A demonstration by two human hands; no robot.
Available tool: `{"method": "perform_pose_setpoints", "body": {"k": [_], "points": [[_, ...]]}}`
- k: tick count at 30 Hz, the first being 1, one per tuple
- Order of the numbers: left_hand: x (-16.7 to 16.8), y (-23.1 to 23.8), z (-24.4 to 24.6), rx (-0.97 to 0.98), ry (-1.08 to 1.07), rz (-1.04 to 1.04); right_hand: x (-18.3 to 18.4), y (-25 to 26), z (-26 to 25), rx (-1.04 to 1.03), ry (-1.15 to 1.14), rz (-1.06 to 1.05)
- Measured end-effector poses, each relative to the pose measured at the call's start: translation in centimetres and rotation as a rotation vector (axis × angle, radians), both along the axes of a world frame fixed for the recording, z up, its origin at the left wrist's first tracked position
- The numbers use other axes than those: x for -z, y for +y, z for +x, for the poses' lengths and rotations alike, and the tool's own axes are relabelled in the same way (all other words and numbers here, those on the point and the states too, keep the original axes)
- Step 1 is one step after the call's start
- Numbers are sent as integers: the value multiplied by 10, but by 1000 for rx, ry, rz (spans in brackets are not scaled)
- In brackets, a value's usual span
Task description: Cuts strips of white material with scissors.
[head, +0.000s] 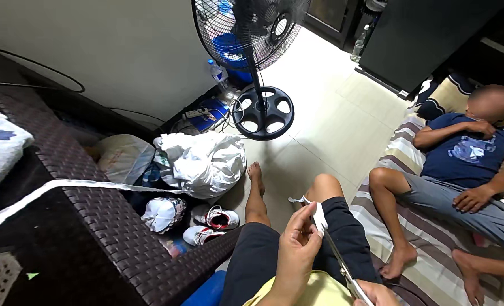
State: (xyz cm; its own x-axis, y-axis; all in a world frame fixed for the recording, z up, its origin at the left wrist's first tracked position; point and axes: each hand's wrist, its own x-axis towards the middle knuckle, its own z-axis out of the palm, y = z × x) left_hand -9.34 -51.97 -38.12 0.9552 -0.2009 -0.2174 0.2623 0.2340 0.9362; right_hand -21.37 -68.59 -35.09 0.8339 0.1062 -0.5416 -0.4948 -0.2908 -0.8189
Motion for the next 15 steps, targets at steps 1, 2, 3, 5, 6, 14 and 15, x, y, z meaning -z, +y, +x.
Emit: {"method": "perform_pose_setpoints", "body": {"k": [1, 2, 3, 5, 6, 14, 15], "points": [[0, -2, -2, -12, -4, -4, 1, 0, 0, -4, 3, 10], [0, -4, -4, -15, -9, -6, 2, 0, 1, -8, 11, 17], [0, -5, -6, -16, -20, -2, 2, 0, 3, -10, 25, 23], [0, -6, -8, -11, -53, 13, 3, 0, 6, -8, 41, 34], [0, -7, -9, -11, -60, 19, 4, 1, 7, -5, 43, 38], [-1, -8, -9, -13, -43, 15, 11, 6, 8, 68, -6, 82], [-1, -9, -9, -15, -42, 19, 11, 7, 8, 76, -13, 78]]}}
